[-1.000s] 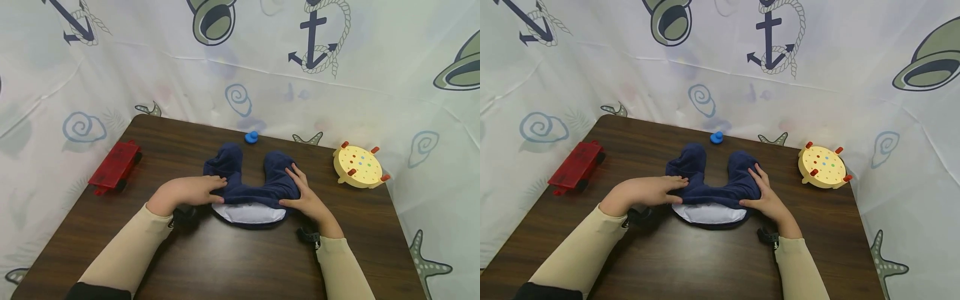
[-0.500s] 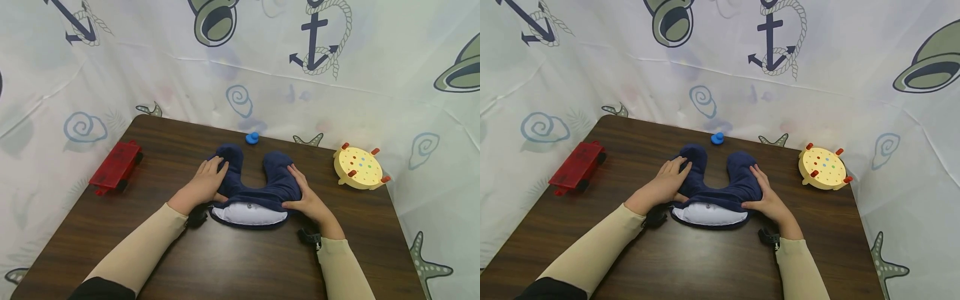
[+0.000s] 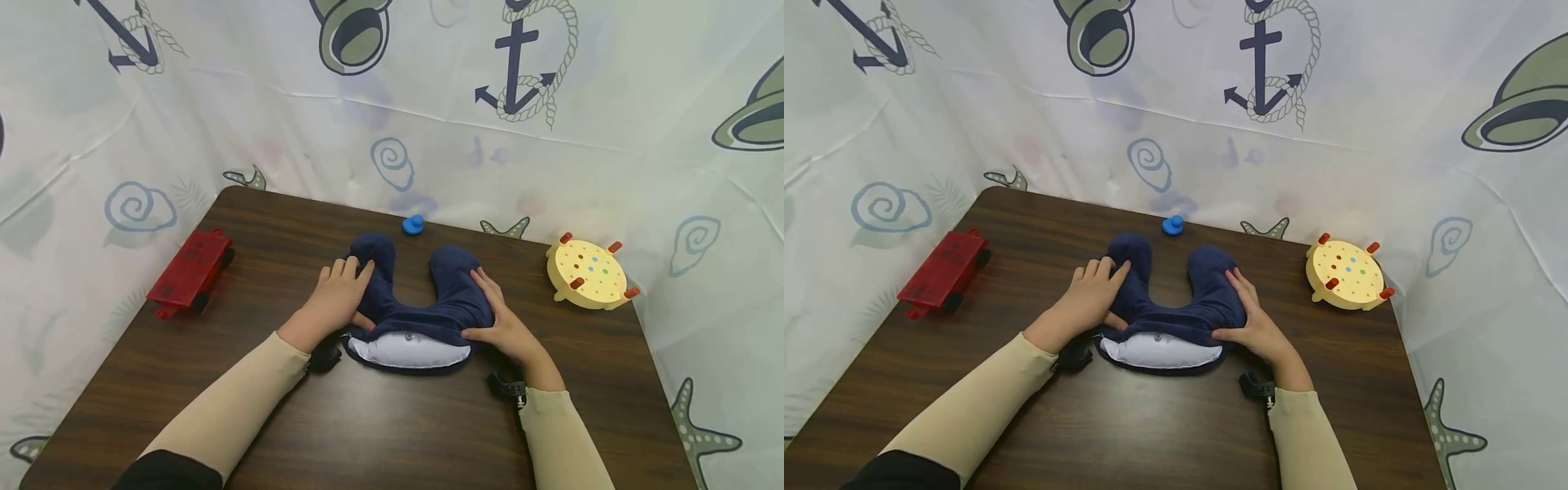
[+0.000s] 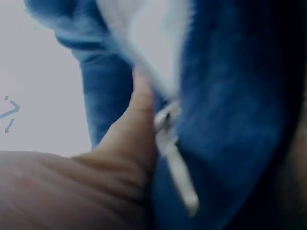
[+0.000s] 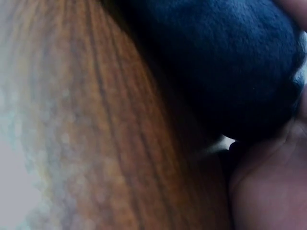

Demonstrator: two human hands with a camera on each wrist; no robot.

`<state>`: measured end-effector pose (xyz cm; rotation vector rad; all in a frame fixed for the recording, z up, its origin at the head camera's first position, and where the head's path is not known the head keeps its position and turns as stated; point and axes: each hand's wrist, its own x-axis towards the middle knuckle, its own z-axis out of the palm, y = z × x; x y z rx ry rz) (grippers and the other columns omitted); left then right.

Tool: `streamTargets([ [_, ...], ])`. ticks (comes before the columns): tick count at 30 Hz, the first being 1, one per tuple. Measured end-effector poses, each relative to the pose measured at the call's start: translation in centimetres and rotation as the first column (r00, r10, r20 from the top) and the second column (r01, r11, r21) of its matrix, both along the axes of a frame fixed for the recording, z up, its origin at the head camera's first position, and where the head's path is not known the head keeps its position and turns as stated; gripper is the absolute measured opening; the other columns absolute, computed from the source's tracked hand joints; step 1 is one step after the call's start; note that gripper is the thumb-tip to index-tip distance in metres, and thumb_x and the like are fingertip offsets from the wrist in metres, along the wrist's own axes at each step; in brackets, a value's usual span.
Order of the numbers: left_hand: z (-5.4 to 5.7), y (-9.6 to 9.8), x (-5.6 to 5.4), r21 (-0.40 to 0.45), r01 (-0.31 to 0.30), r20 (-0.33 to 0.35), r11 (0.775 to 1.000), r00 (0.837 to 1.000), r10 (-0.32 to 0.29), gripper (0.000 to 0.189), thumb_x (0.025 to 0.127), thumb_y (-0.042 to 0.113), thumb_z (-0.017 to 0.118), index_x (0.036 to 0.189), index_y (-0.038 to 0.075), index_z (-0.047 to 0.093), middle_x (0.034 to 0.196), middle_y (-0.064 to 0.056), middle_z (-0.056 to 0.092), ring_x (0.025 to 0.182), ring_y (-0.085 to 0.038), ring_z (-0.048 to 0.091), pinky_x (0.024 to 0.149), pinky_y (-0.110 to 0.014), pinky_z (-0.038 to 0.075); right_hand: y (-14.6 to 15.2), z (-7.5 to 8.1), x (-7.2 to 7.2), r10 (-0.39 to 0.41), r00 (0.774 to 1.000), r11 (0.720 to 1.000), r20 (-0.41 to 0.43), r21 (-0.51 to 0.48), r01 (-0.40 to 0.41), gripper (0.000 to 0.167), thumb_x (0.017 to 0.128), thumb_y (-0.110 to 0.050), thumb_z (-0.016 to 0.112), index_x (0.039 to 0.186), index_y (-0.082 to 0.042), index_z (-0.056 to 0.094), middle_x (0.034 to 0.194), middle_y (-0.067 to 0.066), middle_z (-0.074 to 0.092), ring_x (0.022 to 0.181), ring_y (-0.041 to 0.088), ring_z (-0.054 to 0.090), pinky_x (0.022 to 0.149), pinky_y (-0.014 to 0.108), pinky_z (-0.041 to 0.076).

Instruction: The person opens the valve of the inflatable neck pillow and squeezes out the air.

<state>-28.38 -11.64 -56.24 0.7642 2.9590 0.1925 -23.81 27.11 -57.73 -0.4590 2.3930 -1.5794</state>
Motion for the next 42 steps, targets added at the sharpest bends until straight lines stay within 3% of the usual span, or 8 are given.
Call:
streamTargets([
  [10, -0.3, -0.8, -0.9, 0.161, 0.061, 0.291, 0.985, 0.951, -0.106, 0.135, 0.087, 0.071, 0.082, 0.176, 0.026, -0.010, 0.182, -0.008, -0.025, 0.168, -0.043, -0.020, 0.131, -0.075, -0.003, 0.0, -0.5, -0.2, -0.012, 1.000, 1.000, -0.022, -0.020, 0.011, 0.108, 0.088, -0.013, 0.092, 0.171, -0.043, 0.029, 0.184, -0.012, 0.007, 0.171, 0.029, 0.000, 0.128, 0.078, 0.001],
  [17, -0.1, 0.7, 0.1, -0.020, 0.025, -0.006, 1.000, 1.000, -0.025, 0.134, 0.079, 0.082, 0.080, 0.167, -0.004, 0.030, 0.168, -0.031, 0.036, 0.158, -0.049, 0.034, 0.132, -0.061, 0.022, 0.2, 0.0, -0.3, 0.003, 1.000, 1.000, -0.017, 0.010, -0.003, 0.087, 0.090, -0.011, 0.089, 0.164, -0.022, 0.044, 0.185, -0.003, 0.005, 0.171, 0.036, 0.000, 0.130, 0.075, 0.002],
  [20, -0.5, 1.1, 0.6, -0.052, -0.002, -0.203, 0.999, 0.979, -0.008, 0.121, 0.068, 0.087, 0.083, 0.141, -0.005, 0.054, 0.129, -0.026, 0.053, 0.121, -0.045, 0.052, 0.114, -0.059, 0.043, 0.3, -0.3, -0.4, 0.015, 0.999, 1.000, -0.030, 0.016, -0.015, 0.088, 0.089, -0.026, 0.092, 0.162, -0.019, 0.044, 0.185, 0.000, 0.001, 0.170, 0.039, -0.005, 0.129, 0.075, 0.001],
  [25, -0.4, 0.6, 0.0, 0.052, 0.044, 0.034, 0.998, 0.998, -0.046, 0.130, 0.072, 0.082, 0.084, 0.166, 0.005, 0.037, 0.159, -0.026, 0.040, 0.148, -0.049, 0.038, 0.122, -0.069, 0.029, 0.2, -0.6, -0.5, 0.056, 0.995, 0.995, -0.081, 0.082, -0.050, 0.115, 0.079, -0.043, 0.099, 0.172, -0.031, 0.031, 0.186, 0.003, 0.004, 0.170, 0.041, 0.001, 0.128, 0.079, 0.008],
  [29, 0.3, -0.4, -1.3, 0.250, 0.057, 0.206, 0.967, 0.972, -0.111, 0.110, 0.083, 0.066, 0.087, 0.168, 0.017, 0.039, 0.160, -0.015, 0.044, 0.149, -0.042, 0.042, 0.117, -0.071, 0.028, -0.4, -0.2, -0.4, 0.007, 0.997, 0.995, -0.082, 0.095, 0.001, 0.094, 0.087, -0.024, 0.094, 0.167, -0.031, 0.044, 0.177, 0.001, 0.038, 0.165, 0.033, 0.031, 0.132, 0.058, 0.026],
  [34, 0.0, -0.9, -2.5, 0.421, 0.079, 0.104, 0.904, 0.985, -0.135, 0.028, 0.099, 0.045, 0.080, 0.111, 0.020, 0.075, 0.098, 0.002, 0.062, 0.092, -0.019, 0.059, 0.088, -0.046, 0.039, -0.3, -0.2, -0.5, -0.057, 0.998, 0.998, -0.036, -0.016, 0.056, 0.054, 0.101, -0.017, 0.080, 0.153, -0.020, 0.064, 0.161, 0.003, 0.061, 0.157, 0.029, 0.047, 0.126, 0.029, 0.035],
  [38, -0.7, -0.6, -2.9, 0.459, 0.113, -0.013, 0.881, 0.993, -0.120, 0.036, 0.107, 0.033, 0.071, 0.077, 0.017, 0.060, 0.072, 0.004, 0.050, 0.068, -0.013, 0.046, 0.073, -0.037, 0.042, -0.3, -0.1, -0.4, -0.048, 0.999, 0.996, -0.026, -0.081, 0.045, 0.041, 0.109, -0.018, 0.068, 0.150, -0.013, 0.067, 0.163, 0.008, 0.058, 0.164, 0.032, 0.035, 0.135, 0.049, 0.022],
  [42, -0.8, 0.0, -2.6, 0.446, 0.105, -0.030, 0.889, 0.994, -0.103, 0.028, 0.110, 0.030, 0.066, 0.088, 0.015, 0.073, 0.077, 0.002, 0.068, 0.074, -0.017, 0.063, 0.089, -0.048, 0.054, -0.2, -0.3, -0.2, -0.034, 0.999, 0.991, -0.010, -0.130, 0.033, 0.038, 0.110, -0.016, 0.065, 0.147, -0.008, 0.068, 0.167, 0.011, 0.053, 0.167, 0.037, 0.028, 0.134, 0.068, 0.012],
])
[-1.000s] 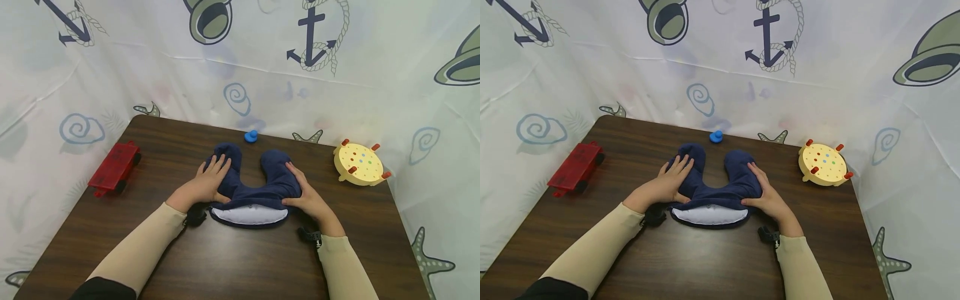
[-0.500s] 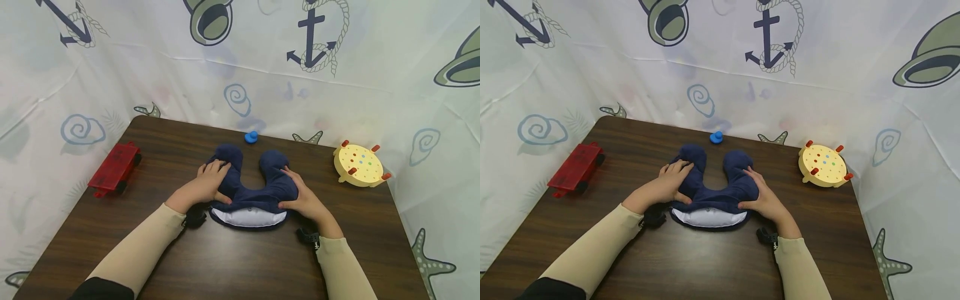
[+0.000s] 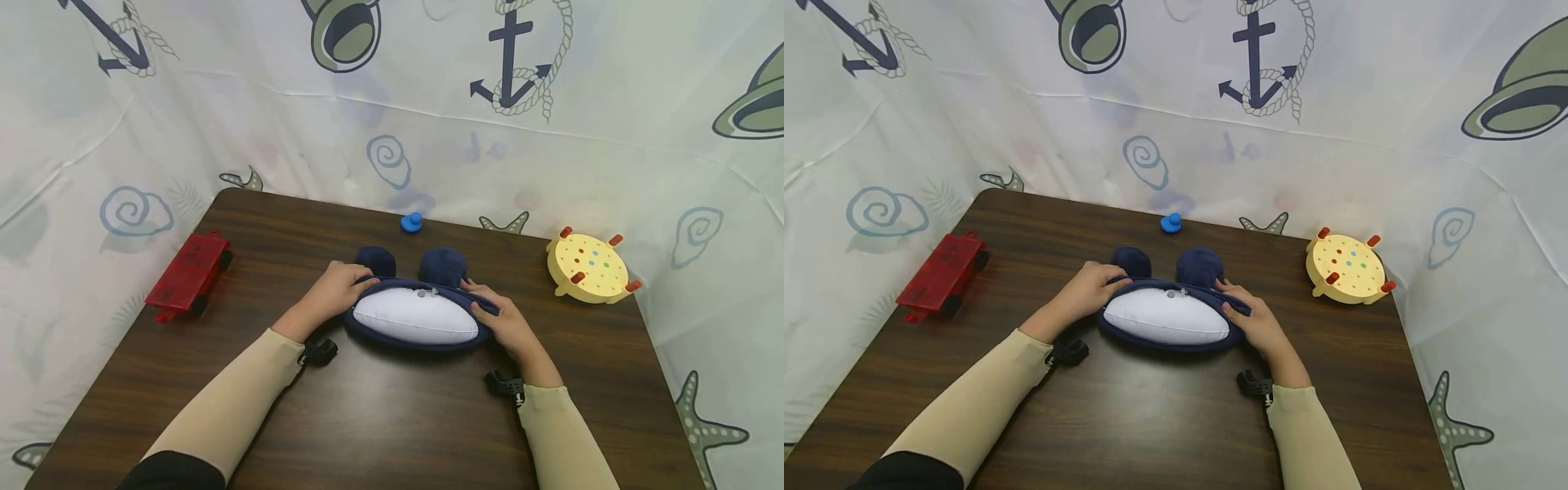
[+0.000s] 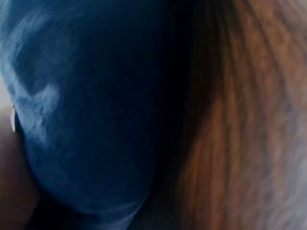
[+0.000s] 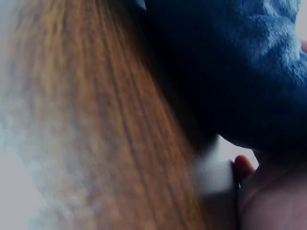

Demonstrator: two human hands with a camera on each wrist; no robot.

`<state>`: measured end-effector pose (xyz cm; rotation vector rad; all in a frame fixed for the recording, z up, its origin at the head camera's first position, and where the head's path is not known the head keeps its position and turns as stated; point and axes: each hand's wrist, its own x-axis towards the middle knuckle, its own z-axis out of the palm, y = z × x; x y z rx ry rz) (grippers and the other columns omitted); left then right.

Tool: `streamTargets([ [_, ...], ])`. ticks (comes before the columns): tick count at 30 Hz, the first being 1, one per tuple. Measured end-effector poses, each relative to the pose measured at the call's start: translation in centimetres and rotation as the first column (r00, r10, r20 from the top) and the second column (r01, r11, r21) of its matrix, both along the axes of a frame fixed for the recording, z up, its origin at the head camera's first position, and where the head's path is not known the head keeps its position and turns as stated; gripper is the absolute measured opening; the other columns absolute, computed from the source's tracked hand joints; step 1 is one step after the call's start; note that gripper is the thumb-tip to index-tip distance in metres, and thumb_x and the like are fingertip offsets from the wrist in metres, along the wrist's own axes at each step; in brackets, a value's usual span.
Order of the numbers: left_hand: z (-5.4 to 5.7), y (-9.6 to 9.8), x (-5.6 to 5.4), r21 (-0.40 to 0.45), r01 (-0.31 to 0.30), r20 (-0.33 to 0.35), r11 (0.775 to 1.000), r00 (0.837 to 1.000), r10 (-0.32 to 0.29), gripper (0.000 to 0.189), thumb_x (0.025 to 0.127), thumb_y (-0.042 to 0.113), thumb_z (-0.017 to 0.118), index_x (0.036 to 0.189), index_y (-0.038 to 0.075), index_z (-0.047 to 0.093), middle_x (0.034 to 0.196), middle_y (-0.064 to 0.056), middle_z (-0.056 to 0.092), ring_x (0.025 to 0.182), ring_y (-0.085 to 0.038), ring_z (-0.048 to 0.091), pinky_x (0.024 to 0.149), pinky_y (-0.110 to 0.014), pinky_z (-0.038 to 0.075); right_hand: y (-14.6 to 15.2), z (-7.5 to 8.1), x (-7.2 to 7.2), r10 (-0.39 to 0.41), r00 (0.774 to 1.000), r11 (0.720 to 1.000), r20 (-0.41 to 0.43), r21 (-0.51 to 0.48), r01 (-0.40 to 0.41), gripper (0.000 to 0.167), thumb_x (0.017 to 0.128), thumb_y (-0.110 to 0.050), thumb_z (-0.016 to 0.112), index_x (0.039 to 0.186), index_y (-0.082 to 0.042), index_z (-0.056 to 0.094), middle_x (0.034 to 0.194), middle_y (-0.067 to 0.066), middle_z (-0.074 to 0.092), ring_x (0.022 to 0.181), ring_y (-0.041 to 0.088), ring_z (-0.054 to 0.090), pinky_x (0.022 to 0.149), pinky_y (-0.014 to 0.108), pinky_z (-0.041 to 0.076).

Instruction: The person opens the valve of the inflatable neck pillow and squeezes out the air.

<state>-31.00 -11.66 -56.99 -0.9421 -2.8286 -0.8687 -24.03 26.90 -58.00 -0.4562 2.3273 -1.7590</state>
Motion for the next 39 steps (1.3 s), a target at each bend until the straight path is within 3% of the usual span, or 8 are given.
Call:
streamTargets([
  [3, 0.3, 0.2, 0.5, 0.022, -0.030, 0.113, 0.999, 0.993, 0.027, 0.021, 0.114, 0.031, 0.059, 0.116, 0.018, 0.075, 0.098, 0.000, 0.079, 0.088, -0.020, 0.072, 0.098, -0.052, 0.054, 0.2, -0.2, 0.1, -0.004, 1.000, 1.000, 0.030, -0.018, 0.005, 0.040, 0.109, -0.015, 0.066, 0.149, -0.011, 0.066, 0.171, 0.006, 0.049, 0.168, 0.036, 0.025, 0.133, 0.072, 0.008],
  [6, 0.8, 0.1, 1.0, 0.066, -0.028, 0.215, 0.997, 0.976, 0.013, 0.028, 0.117, 0.027, 0.052, 0.142, 0.026, 0.064, 0.113, -0.002, 0.072, 0.093, -0.022, 0.066, 0.088, -0.047, 0.054, 0.4, -0.5, 0.2, -0.009, 0.999, 1.000, 0.040, -0.028, 0.010, 0.050, 0.107, -0.011, 0.067, 0.156, -0.019, 0.059, 0.173, 0.001, 0.045, 0.168, 0.031, 0.023, 0.133, 0.071, 0.006],
  [10, 1.3, -0.2, 1.5, 0.089, 0.062, 0.145, 0.994, 0.987, -0.075, 0.039, 0.115, 0.025, 0.053, 0.152, 0.036, 0.060, 0.153, -0.008, 0.049, 0.131, -0.031, 0.050, 0.102, -0.055, 0.049, 0.6, -1.0, 0.2, 0.016, 1.000, 0.998, -0.018, -0.058, -0.017, 0.059, 0.105, 0.000, 0.066, 0.161, -0.019, 0.055, 0.177, 0.000, 0.036, 0.169, 0.026, 0.019, 0.135, 0.050, 0.015],
  [14, 1.9, -0.4, 2.1, 0.019, 0.171, 0.144, 0.985, 0.974, -0.173, 0.052, 0.104, 0.057, 0.068, 0.154, 0.044, 0.058, 0.183, -0.001, 0.015, 0.169, -0.042, 0.004, 0.121, -0.081, 0.024, 0.8, -1.2, 0.4, 0.057, 0.996, 0.991, -0.062, -0.119, -0.064, 0.037, 0.106, 0.002, 0.063, 0.142, -0.003, 0.071, 0.180, 0.004, 0.029, 0.170, 0.026, 0.014, 0.130, 0.026, 0.022],
  [18, 1.9, 0.1, 2.4, -0.058, 0.191, 0.218, 0.980, 0.960, -0.174, 0.073, 0.094, 0.082, 0.061, 0.157, 0.045, 0.054, 0.185, 0.009, 0.009, 0.172, -0.034, -0.011, 0.120, -0.088, 0.014, 1.1, -1.0, 0.4, 0.092, 0.994, 0.989, -0.064, -0.107, -0.098, 0.027, 0.105, -0.004, 0.069, 0.131, -0.001, 0.076, 0.181, 0.003, 0.026, 0.170, 0.031, 0.011, 0.134, 0.044, 0.015],
  [23, 1.1, 0.8, 2.3, -0.051, 0.129, 0.223, 0.990, 0.968, -0.114, 0.067, 0.109, 0.073, 0.040, 0.157, 0.030, 0.058, 0.184, 0.011, 0.016, 0.173, -0.027, -0.007, 0.121, -0.085, 0.012, 1.1, -0.6, 0.2, 0.062, 0.997, 0.998, -0.047, -0.008, -0.062, 0.045, 0.097, -0.012, 0.082, 0.140, -0.015, 0.071, 0.181, -0.008, 0.021, 0.169, 0.033, 0.008, 0.127, 0.078, 0.002],
  [34, 0.4, 0.5, 1.0, 0.131, 0.057, 0.309, 0.990, 0.946, -0.095, 0.053, 0.117, 0.052, 0.041, 0.157, 0.023, 0.061, 0.178, 0.007, 0.037, 0.172, -0.024, 0.009, 0.121, -0.086, -0.001, 0.7, -0.6, 0.0, -0.065, 0.998, 0.998, 0.004, 0.017, 0.065, 0.070, 0.105, -0.019, 0.073, 0.166, -0.036, 0.042, 0.173, -0.004, 0.034, 0.164, 0.030, 0.026, 0.131, 0.071, 0.015],
  [39, 0.1, 0.2, 1.1, 0.048, 0.121, 0.304, 0.992, 0.944, -0.130, 0.065, 0.111, 0.058, 0.055, 0.170, 0.034, 0.039, 0.185, 0.007, 0.012, 0.172, -0.028, -0.009, 0.123, -0.083, 0.002, 1.0, -0.8, -0.1, -0.043, 0.999, 0.998, -0.024, -0.043, 0.042, 0.079, 0.103, -0.011, 0.075, 0.170, -0.031, 0.039, 0.183, 0.002, 0.018, 0.170, 0.029, 0.012, 0.133, 0.068, 0.008],
])
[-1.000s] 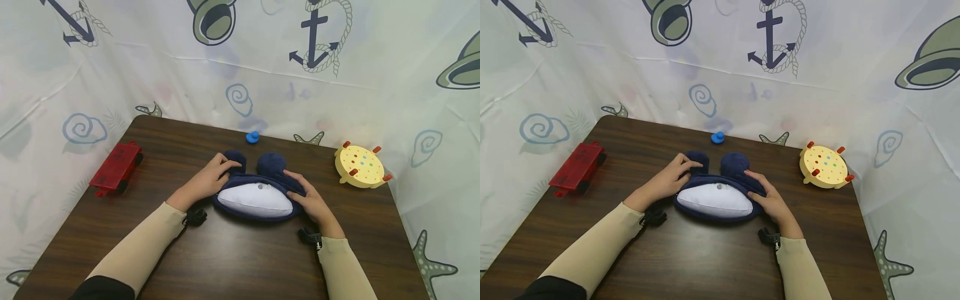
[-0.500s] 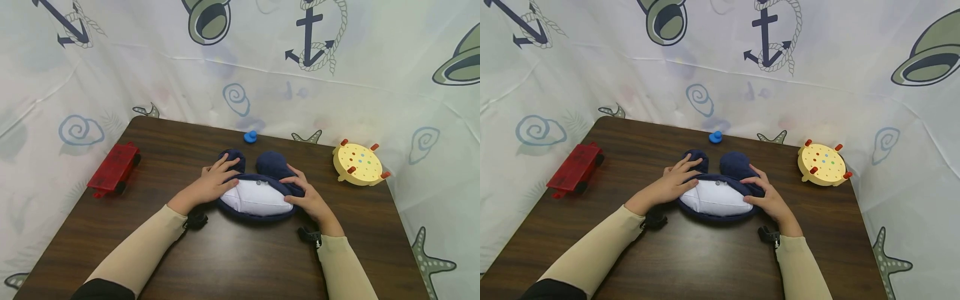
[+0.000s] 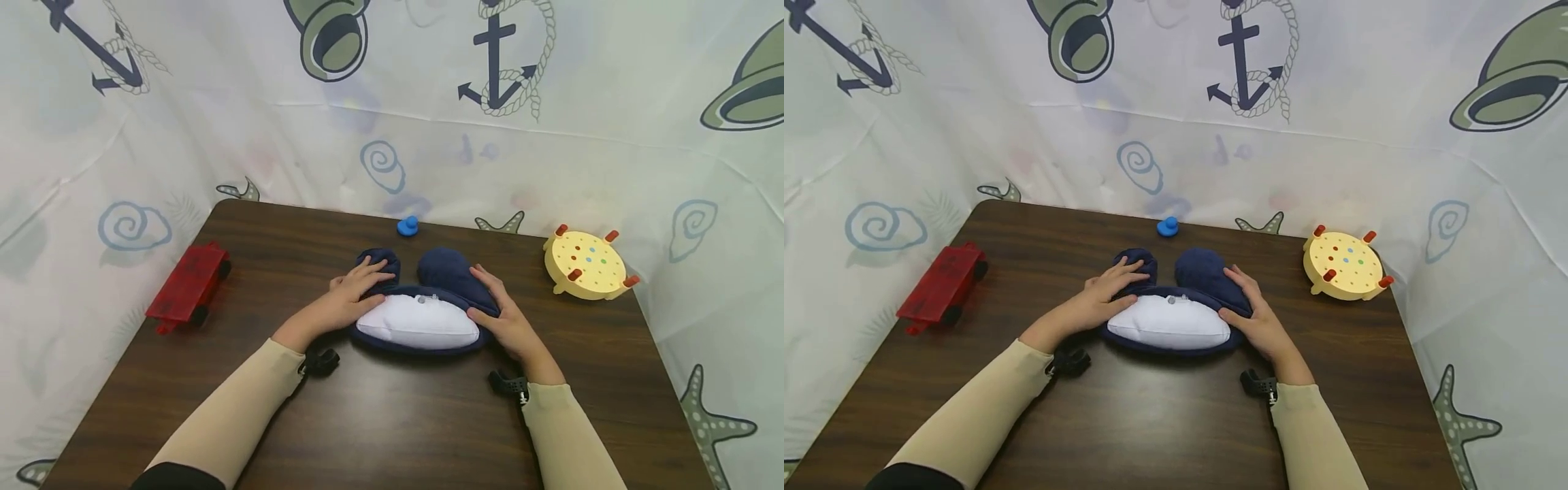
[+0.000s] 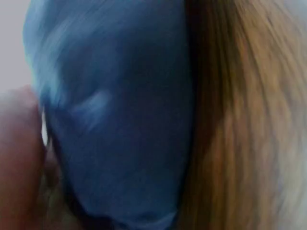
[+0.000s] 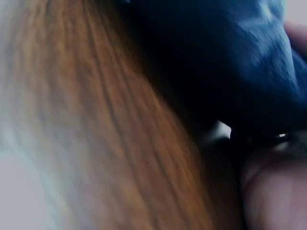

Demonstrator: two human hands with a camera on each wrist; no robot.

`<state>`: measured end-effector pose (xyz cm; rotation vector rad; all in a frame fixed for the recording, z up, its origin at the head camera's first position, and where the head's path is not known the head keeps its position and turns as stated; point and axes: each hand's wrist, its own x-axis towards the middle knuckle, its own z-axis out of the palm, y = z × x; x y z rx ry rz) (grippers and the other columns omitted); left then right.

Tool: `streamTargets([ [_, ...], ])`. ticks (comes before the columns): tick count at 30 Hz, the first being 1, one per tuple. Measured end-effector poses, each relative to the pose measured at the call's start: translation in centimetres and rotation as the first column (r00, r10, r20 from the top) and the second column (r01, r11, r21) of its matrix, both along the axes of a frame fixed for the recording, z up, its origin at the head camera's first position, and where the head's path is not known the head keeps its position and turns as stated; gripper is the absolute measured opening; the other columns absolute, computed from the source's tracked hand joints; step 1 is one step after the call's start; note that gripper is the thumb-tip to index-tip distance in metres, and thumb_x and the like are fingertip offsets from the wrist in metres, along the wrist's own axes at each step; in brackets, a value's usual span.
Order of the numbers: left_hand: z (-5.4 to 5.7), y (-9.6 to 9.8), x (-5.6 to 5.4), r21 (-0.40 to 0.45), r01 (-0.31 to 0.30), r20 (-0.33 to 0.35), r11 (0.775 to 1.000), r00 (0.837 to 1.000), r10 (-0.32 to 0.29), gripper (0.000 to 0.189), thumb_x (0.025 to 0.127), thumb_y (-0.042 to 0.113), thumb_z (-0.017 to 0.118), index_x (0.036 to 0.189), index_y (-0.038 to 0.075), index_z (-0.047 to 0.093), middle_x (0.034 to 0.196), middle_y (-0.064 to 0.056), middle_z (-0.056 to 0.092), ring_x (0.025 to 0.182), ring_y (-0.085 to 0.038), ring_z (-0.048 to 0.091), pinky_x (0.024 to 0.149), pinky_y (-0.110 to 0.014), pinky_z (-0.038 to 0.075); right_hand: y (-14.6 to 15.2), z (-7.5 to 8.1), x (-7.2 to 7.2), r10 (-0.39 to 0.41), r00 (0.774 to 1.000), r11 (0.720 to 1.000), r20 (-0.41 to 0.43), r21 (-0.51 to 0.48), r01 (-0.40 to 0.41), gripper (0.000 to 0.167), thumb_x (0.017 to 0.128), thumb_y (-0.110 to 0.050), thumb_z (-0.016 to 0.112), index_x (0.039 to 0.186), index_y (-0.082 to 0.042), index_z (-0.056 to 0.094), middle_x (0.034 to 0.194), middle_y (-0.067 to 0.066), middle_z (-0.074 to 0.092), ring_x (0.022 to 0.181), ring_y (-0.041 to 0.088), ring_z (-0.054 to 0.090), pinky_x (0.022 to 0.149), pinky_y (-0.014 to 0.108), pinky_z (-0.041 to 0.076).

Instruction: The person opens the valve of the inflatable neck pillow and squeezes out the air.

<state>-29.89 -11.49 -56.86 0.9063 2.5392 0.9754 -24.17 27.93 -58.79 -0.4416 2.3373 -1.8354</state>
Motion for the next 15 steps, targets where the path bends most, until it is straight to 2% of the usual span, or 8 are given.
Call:
streamTargets([
  [2, -0.1, 0.1, 0.3, -0.051, 0.021, -0.001, 0.999, 1.000, -0.021, 0.092, 0.101, 0.065, 0.068, 0.175, 0.036, 0.022, 0.186, 0.004, -0.007, 0.170, -0.034, -0.020, 0.124, -0.082, 0.001, 0.3, -0.2, -0.1, 0.034, 0.999, 0.998, -0.011, -0.046, -0.035, 0.089, 0.097, -0.019, 0.084, 0.171, -0.029, 0.036, 0.185, 0.005, 0.011, 0.172, 0.028, 0.005, 0.133, 0.067, 0.004],
  [4, -0.3, 0.3, 0.7, -0.107, 0.033, -0.005, 0.994, 0.999, -0.033, 0.122, 0.087, 0.071, 0.081, 0.177, 0.035, 0.006, 0.183, 0.001, -0.023, 0.166, -0.038, -0.029, 0.125, -0.081, -0.002, 0.5, -0.4, -0.1, 0.080, 0.997, 0.996, -0.022, -0.047, -0.081, 0.106, 0.088, -0.028, 0.094, 0.173, -0.029, 0.032, 0.186, 0.007, 0.007, 0.172, 0.030, 0.001, 0.132, 0.069, 0.002],
  [6, -0.3, 0.6, 1.1, -0.152, 0.027, -0.015, 0.988, 0.999, -0.030, 0.144, 0.075, 0.076, 0.088, 0.176, 0.032, -0.004, 0.181, -0.002, -0.028, 0.166, -0.040, -0.029, 0.125, -0.081, -0.002, 0.5, -0.4, -0.1, 0.107, 0.994, 0.994, -0.013, -0.010, -0.107, 0.120, 0.078, -0.031, 0.100, 0.174, -0.034, 0.027, 0.186, 0.004, 0.007, 0.171, 0.031, 0.002, 0.131, 0.071, 0.002],
  [8, -0.2, 1.1, 1.4, -0.182, -0.004, -0.027, 0.983, 1.000, -0.001, 0.156, 0.066, 0.079, 0.092, 0.176, 0.028, -0.007, 0.184, -0.005, -0.019, 0.170, -0.040, -0.017, 0.124, -0.080, 0.006, 0.3, -0.2, -0.2, 0.109, 0.994, 0.993, -0.001, 0.045, -0.109, 0.128, 0.073, -0.028, 0.103, 0.173, -0.039, 0.025, 0.185, -0.001, 0.010, 0.170, 0.032, 0.006, 0.130, 0.074, 0.004],
  [10, 0.1, 1.5, 1.4, -0.190, -0.040, -0.034, 0.981, 0.999, 0.035, 0.160, 0.062, 0.081, 0.093, 0.177, 0.023, -0.003, 0.186, -0.008, 0.001, 0.170, -0.041, 0.003, 0.121, -0.077, 0.017, 0.1, 0.2, -0.1, 0.091, 0.995, 0.992, 0.030, 0.082, -0.093, 0.125, 0.077, -0.015, 0.101, 0.172, -0.043, 0.026, 0.183, -0.006, 0.017, 0.168, 0.032, 0.015, 0.130, 0.073, 0.009],
  [12, 0.3, 1.7, 1.2, -0.169, -0.086, -0.038, 0.982, 0.996, 0.081, 0.157, 0.061, 0.079, 0.094, 0.177, 0.019, 0.007, 0.182, -0.010, 0.021, 0.162, -0.042, 0.023, 0.119, -0.073, 0.026, 0.0, 0.5, 0.0, 0.065, 0.996, 0.993, 0.060, 0.090, -0.070, 0.115, 0.081, -0.014, 0.098, 0.170, -0.045, 0.031, 0.179, -0.008, 0.027, 0.165, 0.030, 0.026, 0.130, 0.070, 0.015],
  [15, 0.5, 1.9, 0.9, -0.111, -0.128, -0.036, 0.986, 0.992, 0.125, 0.137, 0.065, 0.070, 0.097, 0.172, 0.015, 0.031, 0.170, -0.010, 0.045, 0.149, -0.039, 0.041, 0.121, -0.064, 0.037, -0.2, 0.6, 0.0, 0.044, 0.996, 0.995, 0.077, 0.086, -0.051, 0.100, 0.088, -0.015, 0.093, 0.167, -0.043, 0.038, 0.176, -0.007, 0.035, 0.161, 0.030, 0.035, 0.130, 0.064, 0.023],
])
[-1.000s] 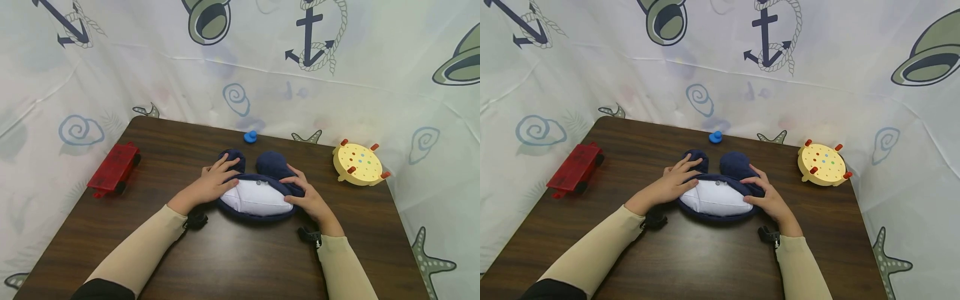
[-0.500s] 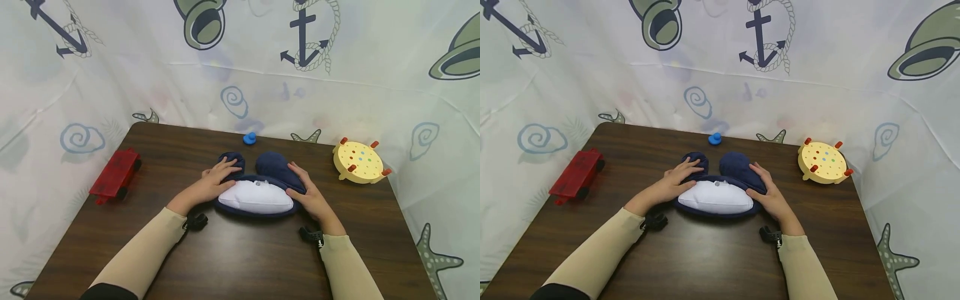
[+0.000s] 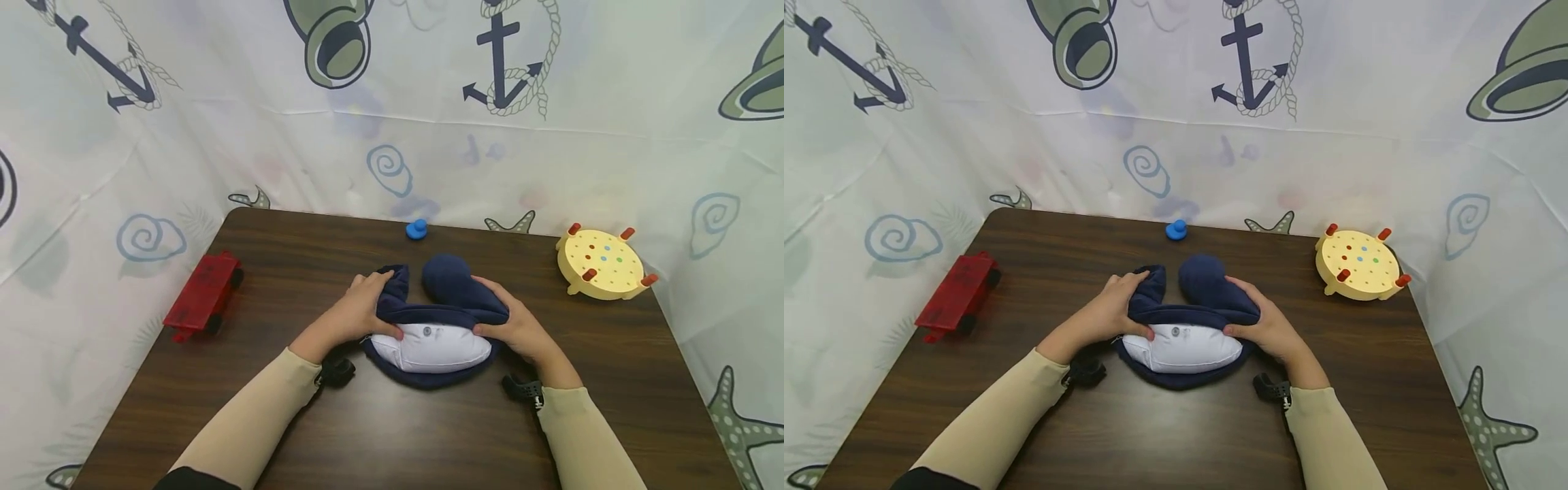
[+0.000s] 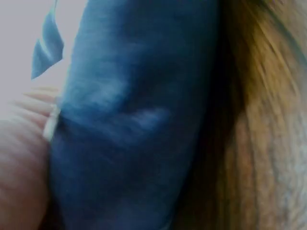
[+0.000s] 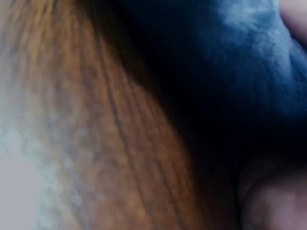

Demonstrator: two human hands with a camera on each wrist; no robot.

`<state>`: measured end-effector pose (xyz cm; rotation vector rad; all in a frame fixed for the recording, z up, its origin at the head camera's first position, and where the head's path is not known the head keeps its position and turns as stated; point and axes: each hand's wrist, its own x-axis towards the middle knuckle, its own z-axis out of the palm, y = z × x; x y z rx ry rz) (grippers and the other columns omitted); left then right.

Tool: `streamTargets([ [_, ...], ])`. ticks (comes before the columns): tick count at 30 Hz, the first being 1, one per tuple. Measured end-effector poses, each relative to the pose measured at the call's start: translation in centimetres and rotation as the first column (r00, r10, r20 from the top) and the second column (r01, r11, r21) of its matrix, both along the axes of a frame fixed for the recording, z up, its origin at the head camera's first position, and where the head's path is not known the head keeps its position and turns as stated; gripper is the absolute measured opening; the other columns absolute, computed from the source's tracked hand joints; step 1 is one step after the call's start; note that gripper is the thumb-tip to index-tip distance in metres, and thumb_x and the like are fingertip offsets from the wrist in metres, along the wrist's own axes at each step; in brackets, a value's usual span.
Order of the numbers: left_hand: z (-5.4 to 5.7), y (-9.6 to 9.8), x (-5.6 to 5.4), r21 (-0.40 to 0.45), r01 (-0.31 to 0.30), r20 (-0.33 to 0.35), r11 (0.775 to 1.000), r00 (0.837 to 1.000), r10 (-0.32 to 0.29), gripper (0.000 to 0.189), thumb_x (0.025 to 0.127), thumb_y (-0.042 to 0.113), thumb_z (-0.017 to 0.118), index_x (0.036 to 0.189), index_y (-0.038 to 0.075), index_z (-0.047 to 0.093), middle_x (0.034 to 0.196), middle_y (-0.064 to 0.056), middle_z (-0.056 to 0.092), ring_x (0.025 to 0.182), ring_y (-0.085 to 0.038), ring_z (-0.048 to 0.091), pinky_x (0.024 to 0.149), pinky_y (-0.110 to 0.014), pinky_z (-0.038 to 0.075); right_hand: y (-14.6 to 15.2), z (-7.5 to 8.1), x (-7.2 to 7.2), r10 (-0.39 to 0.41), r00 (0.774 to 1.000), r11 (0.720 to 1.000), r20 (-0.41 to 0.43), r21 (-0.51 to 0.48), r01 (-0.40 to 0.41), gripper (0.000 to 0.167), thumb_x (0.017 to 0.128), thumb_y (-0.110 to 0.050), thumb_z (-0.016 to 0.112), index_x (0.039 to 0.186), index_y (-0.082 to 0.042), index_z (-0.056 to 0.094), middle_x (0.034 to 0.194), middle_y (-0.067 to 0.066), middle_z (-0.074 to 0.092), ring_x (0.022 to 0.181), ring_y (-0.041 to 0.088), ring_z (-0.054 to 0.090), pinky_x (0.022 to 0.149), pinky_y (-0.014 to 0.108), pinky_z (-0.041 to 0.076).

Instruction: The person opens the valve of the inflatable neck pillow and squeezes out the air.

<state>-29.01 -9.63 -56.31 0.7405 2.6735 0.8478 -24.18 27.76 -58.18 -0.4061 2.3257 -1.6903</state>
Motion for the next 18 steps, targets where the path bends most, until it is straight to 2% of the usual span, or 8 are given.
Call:
streamTargets([
  [3, 0.11, 0.22, -0.04, 0.074, -0.014, 0.001, 0.997, 1.000, 0.014, 0.105, 0.070, 0.058, 0.100, 0.156, 0.015, 0.057, 0.154, -0.006, 0.063, 0.138, -0.032, 0.055, 0.118, -0.053, 0.047, 0.05, 0.17, 0.08, -0.024, 1.000, 1.000, 0.005, -0.017, 0.024, 0.093, 0.091, -0.013, 0.090, 0.166, -0.040, 0.042, 0.174, -0.006, 0.040, 0.157, 0.027, 0.042, 0.127, 0.046, 0.034],
  [5, 0.16, 0.29, 0.09, 0.111, -0.023, -0.011, 0.993, 1.000, 0.025, 0.084, 0.072, 0.053, 0.100, 0.141, 0.018, 0.069, 0.140, -0.003, 0.072, 0.129, -0.028, 0.063, 0.113, -0.050, 0.051, -0.09, 0.19, 0.13, -0.042, 0.999, 0.998, -0.004, -0.046, 0.041, 0.093, 0.090, -0.009, 0.090, 0.166, -0.038, 0.044, 0.173, -0.004, 0.041, 0.154, 0.026, 0.046, 0.122, 0.033, 0.040],
  [7, 0.17, 0.36, 0.26, 0.139, -0.038, -0.027, 0.990, 0.999, 0.042, 0.067, 0.073, 0.052, 0.100, 0.127, 0.021, 0.074, 0.126, 0.000, 0.077, 0.117, -0.024, 0.067, 0.105, -0.046, 0.054, -0.29, 0.18, 0.16, -0.065, 0.998, 0.995, -0.012, -0.073, 0.063, 0.092, 0.090, -0.006, 0.089, 0.165, -0.036, 0.046, 0.171, -0.004, 0.043, 0.150, 0.023, 0.050, 0.116, 0.023, 0.044],
  [10, 0.19, 0.45, 0.45, 0.180, -0.061, -0.050, 0.982, 0.996, 0.071, 0.052, 0.075, 0.052, 0.099, 0.111, 0.024, 0.075, 0.112, 0.004, 0.079, 0.102, -0.019, 0.070, 0.094, -0.042, 0.057, -0.62, 0.09, 0.20, -0.109, 0.993, 0.990, -0.033, -0.095, 0.106, 0.086, 0.090, -0.005, 0.089, 0.162, -0.031, 0.051, 0.167, -0.001, 0.050, 0.144, 0.019, 0.056, 0.110, 0.019, 0.048],
  [12, 0.23, 0.44, 0.53, 0.201, -0.074, -0.061, 0.977, 0.994, 0.088, 0.049, 0.075, 0.052, 0.098, 0.107, 0.023, 0.074, 0.109, 0.004, 0.079, 0.098, -0.018, 0.069, 0.091, -0.041, 0.057, -0.76, 0.00, 0.25, -0.143, 0.989, 0.986, -0.047, -0.091, 0.139, 0.079, 0.090, -0.006, 0.089, 0.159, -0.027, 0.055, 0.161, 0.003, 0.055, 0.139, 0.016, 0.060, 0.109, 0.019, 0.049],
  [14, 0.22, 0.37, 0.60, 0.211, -0.085, -0.067, 0.974, 0.993, 0.102, 0.053, 0.074, 0.051, 0.100, 0.109, 0.022, 0.074, 0.111, 0.002, 0.078, 0.100, -0.020, 0.069, 0.092, -0.043, 0.057, -0.78, -0.11, 0.29, -0.171, 0.984, 0.982, -0.046, -0.088, 0.167, 0.074, 0.090, -0.007, 0.089, 0.155, -0.024, 0.058, 0.156, 0.005, 0.060, 0.134, 0.015, 0.062, 0.107, 0.020, 0.050],
  [16, 0.02, 0.24, 0.61, 0.204, -0.082, -0.070, 0.975, 0.993, 0.098, 0.064, 0.071, 0.050, 0.102, 0.119, 0.019, 0.073, 0.117, -0.001, 0.075, 0.105, -0.021, 0.066, 0.096, -0.045, 0.057, -0.71, -0.22, 0.36, -0.172, 0.985, 0.981, -0.032, -0.097, 0.168, 0.074, 0.090, -0.009, 0.090, 0.155, -0.025, 0.057, 0.156, 0.004, 0.060, 0.134, 0.014, 0.062, 0.107, 0.020, 0.049],
  [18, -0.36, 0.19, 0.61, 0.169, -0.054, -0.086, 0.984, 0.994, 0.069, 0.083, 0.068, 0.053, 0.103, 0.134, 0.017, 0.068, 0.128, -0.004, 0.070, 0.116, -0.024, 0.061, 0.104, -0.048, 0.053, -0.59, -0.29, 0.42, -0.136, 0.990, 0.984, -0.028, -0.121, 0.132, 0.081, 0.091, -0.016, 0.091, 0.161, -0.027, 0.051, 0.162, 0.002, 0.052, 0.140, 0.015, 0.055, 0.113, 0.024, 0.044],
])
